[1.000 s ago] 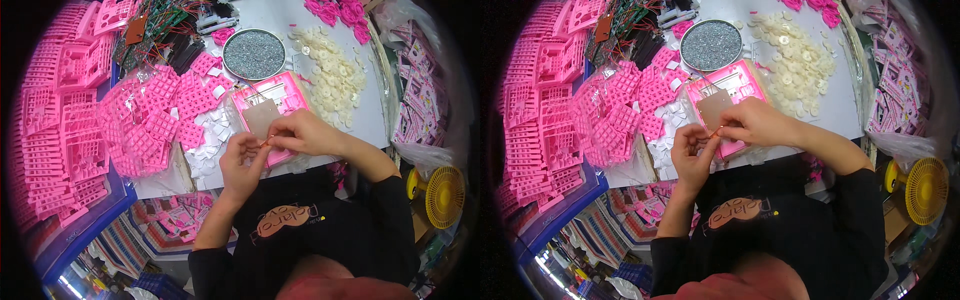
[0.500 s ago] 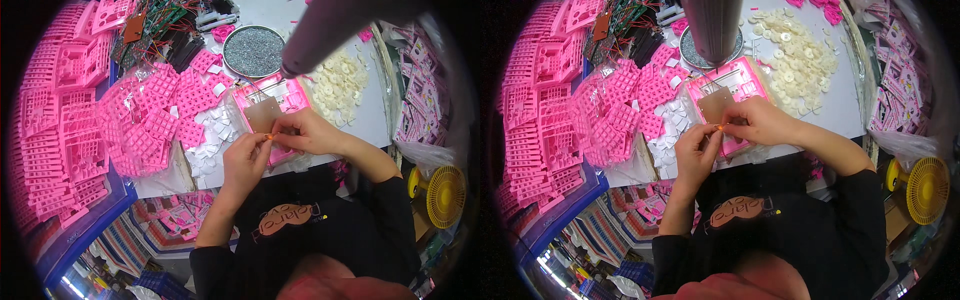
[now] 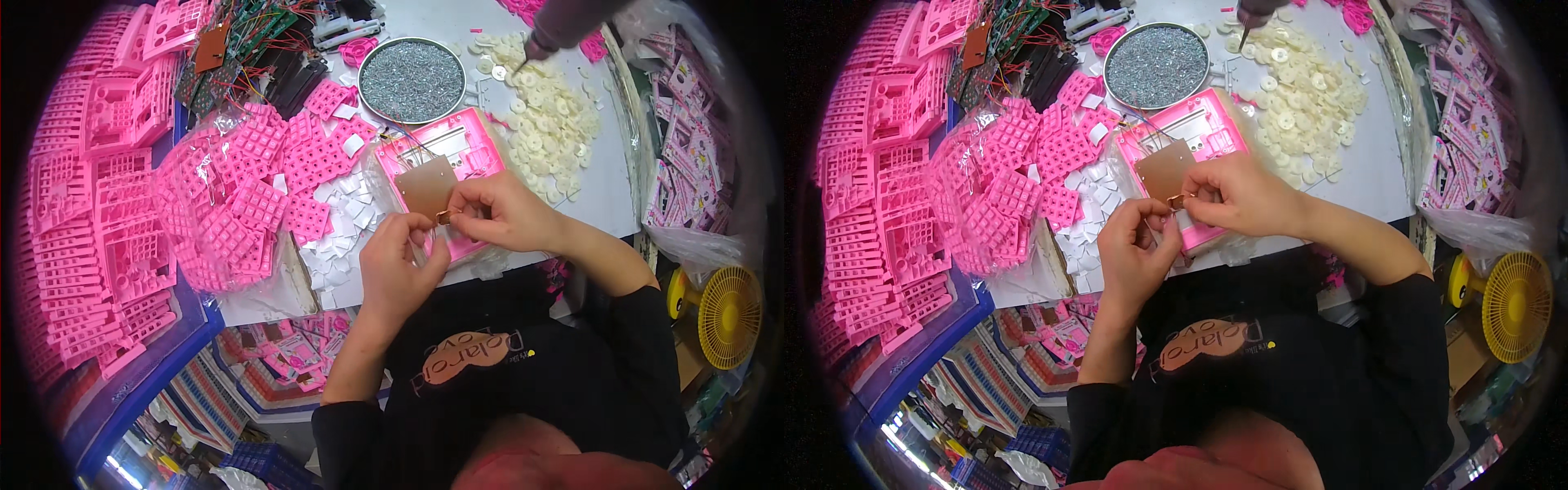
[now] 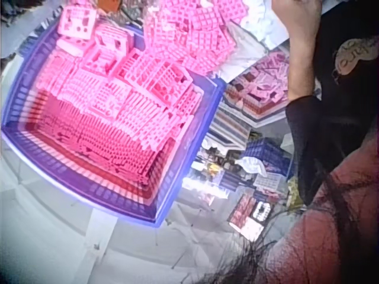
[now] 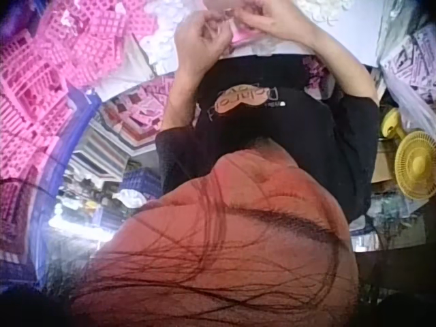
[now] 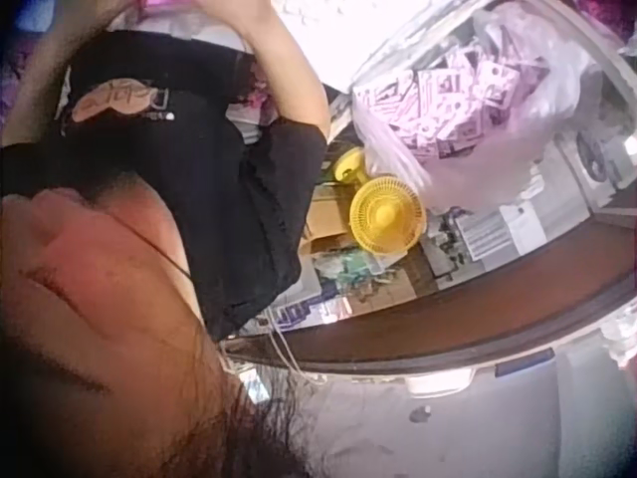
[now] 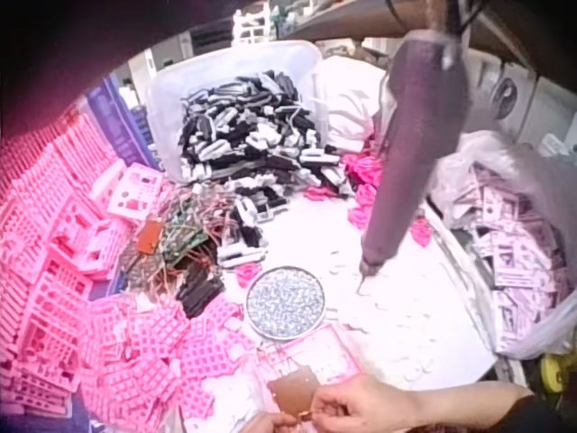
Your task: Assembling a pink plastic toy component with electrical parts and screws using an electric screwdriver.
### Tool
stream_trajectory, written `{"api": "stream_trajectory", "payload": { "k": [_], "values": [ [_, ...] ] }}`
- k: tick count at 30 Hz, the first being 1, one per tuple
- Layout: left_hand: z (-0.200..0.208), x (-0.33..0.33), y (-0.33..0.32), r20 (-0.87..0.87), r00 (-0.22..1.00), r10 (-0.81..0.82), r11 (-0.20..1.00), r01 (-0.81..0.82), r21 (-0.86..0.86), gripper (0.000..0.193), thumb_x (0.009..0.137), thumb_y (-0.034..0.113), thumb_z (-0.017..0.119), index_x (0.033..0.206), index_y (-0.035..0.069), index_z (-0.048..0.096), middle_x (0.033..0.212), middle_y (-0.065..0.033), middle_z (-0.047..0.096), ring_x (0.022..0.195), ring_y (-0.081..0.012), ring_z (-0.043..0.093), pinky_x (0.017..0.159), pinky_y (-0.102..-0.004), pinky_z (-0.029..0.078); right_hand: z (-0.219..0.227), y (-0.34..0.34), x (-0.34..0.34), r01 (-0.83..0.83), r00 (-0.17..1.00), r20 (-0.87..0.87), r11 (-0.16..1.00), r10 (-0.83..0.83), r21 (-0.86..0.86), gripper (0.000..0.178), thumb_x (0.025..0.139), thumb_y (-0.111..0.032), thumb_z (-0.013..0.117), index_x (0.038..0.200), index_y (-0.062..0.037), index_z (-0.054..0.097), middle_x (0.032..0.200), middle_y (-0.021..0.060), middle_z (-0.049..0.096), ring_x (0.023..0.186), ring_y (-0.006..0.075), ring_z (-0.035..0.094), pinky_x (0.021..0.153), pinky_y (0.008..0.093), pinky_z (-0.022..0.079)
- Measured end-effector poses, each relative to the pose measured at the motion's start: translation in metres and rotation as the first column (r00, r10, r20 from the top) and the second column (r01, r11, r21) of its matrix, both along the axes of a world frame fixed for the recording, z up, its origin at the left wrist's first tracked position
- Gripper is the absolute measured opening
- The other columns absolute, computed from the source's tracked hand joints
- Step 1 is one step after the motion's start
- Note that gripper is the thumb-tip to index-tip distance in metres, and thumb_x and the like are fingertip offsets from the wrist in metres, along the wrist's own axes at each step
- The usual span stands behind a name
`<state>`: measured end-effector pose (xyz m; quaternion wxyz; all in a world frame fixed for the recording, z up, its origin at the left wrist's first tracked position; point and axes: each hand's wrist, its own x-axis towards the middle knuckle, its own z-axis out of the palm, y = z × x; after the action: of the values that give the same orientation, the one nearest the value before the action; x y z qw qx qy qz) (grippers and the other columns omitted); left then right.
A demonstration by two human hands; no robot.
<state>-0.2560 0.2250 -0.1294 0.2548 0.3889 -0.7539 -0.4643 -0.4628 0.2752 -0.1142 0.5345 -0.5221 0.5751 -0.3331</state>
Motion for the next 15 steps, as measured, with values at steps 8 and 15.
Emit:
{"api": "stream_trajectory", "payload": {
  "k": [8, 15],
  "values": [
    [-0.0057, -0.0059, 0.0018, -0.06, 0.998, 0.021, 0.998, -0.025, -0.053, 0.007, 0.083, 0.0, 0.07, 0.088, -0.001, 0.066, 0.071, -0.002, 0.054, 0.054, -0.0062, 0.041, 0.05, -0.0242, 0.031, -0.0009, 0.0013, 0.0, -0.015, 1.0, -0.005, 1.0, 0.015, -0.01, 0.013, 0.089, -0.013, 0.067, 0.091, -0.0003, 0.066, 0.068, 0.0033, 0.063, 0.059, 0.0077, 0.055, 0.054, 0.0259, 0.043],
    [0.0022, -0.004, 0.0015, -0.096, 0.995, -0.001, 0.981, 0.019, 0.193, 0.006, 0.086, 0.0, 0.069, 0.092, -0.002, 0.067, 0.074, 0.0016, 0.055, 0.059, -0.0041, 0.041, 0.054, -0.022, 0.033, -0.0051, 0.001, 0.0007, -0.006, 1.0, -0.025, 1.0, 0.005, -0.02, 0.013, 0.089, -0.014, 0.067, 0.091, -0.0009, 0.066, 0.066, 0.0035, 0.063, 0.057, 0.0092, 0.055, 0.053, 0.0263, 0.043]
  ]
}}
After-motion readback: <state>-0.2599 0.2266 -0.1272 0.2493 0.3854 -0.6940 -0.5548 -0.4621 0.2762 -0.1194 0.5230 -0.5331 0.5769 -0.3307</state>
